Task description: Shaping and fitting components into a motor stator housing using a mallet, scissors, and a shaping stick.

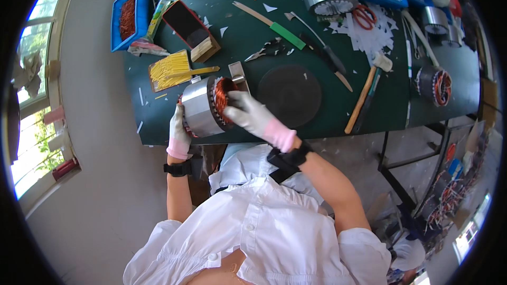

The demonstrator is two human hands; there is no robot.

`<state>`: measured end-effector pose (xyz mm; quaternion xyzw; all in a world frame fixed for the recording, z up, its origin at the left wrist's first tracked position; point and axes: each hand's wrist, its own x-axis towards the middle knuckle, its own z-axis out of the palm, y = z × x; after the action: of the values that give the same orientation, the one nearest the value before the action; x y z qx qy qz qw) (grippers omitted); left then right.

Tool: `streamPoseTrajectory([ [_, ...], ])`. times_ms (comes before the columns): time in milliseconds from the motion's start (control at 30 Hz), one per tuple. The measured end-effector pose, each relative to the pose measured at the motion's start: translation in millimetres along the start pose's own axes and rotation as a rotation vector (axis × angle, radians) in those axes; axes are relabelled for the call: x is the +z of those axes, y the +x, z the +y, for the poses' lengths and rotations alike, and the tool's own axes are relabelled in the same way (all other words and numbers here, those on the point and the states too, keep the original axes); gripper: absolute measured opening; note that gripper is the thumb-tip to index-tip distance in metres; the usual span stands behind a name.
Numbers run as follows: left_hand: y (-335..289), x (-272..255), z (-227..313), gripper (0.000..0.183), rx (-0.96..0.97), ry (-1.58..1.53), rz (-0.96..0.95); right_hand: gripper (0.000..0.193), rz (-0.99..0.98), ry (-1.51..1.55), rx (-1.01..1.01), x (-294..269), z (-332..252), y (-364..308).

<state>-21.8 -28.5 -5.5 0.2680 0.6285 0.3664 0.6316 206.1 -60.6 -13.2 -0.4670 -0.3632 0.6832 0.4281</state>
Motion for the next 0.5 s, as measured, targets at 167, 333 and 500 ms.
streamPoseTrajectory([
  [167,-11,31,24,0.044,0.009,0.183,0.107,0.065,0.003,0.010,0.164,14,-17,16],
  [333,-16,92,41,0.026,0.261,0.725,-0.088,0.067,0.201,0.091,0.037,-24,4,-32],
  [500,-33,167,7,0.033,0.715,1.264,-0.182,0.074,0.303,-0.167,0.210,-69,27,-71],
])
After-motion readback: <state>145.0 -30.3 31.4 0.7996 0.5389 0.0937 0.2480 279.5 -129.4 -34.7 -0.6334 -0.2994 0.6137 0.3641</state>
